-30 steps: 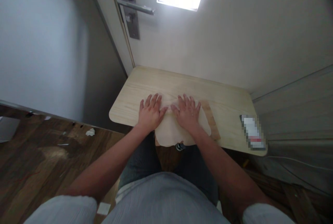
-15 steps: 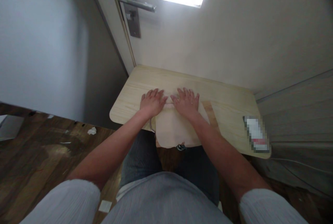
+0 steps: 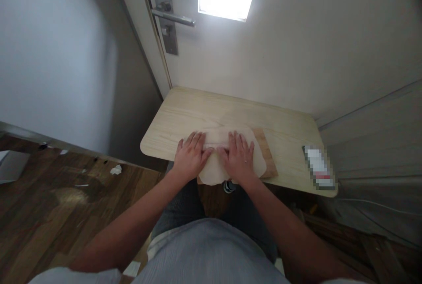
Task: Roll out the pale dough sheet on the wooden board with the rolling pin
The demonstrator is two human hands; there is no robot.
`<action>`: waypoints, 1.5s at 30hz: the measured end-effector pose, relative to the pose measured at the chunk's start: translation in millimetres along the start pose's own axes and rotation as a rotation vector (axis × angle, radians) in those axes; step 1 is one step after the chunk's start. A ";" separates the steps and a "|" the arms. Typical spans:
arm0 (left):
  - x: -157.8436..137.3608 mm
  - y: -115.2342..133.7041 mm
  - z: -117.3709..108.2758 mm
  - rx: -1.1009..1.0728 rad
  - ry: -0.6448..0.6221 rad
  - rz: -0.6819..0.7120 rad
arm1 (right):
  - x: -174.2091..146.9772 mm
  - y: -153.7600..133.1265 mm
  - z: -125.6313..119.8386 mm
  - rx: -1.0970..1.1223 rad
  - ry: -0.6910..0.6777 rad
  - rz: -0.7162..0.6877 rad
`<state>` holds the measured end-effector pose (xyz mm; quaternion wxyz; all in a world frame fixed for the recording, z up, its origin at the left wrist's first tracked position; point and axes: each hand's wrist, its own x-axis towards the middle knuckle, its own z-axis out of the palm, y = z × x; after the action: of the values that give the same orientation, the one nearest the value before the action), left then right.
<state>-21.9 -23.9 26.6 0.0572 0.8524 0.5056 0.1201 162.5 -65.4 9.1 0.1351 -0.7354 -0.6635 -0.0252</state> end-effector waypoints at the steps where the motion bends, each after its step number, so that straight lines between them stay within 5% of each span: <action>1: -6.4 1.5 0.1 -0.002 0.000 0.003 | -8.2 0.0 -0.4 0.002 0.014 -0.008; 7: -17.8 4.4 2.9 0.000 -0.001 -0.005 | -22.2 -1.2 0.1 -0.006 0.040 -0.017; 15: 27.1 -6.9 11.4 0.028 0.026 -0.054 | 34.0 -0.7 5.6 -0.044 0.001 0.005; 30: 100.6 -34.3 16.0 -0.022 -0.127 -0.116 | 109.2 0.5 18.5 -0.034 -0.092 0.079; 45: 63.4 -19.5 10.7 0.037 0.011 -0.060 | 71.0 -1.9 11.0 -0.028 -0.008 0.036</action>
<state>-6.4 41.3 21.3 0.0422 0.8371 0.5334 0.1137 167.5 6.1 14.2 0.1224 -0.7492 -0.6503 -0.0291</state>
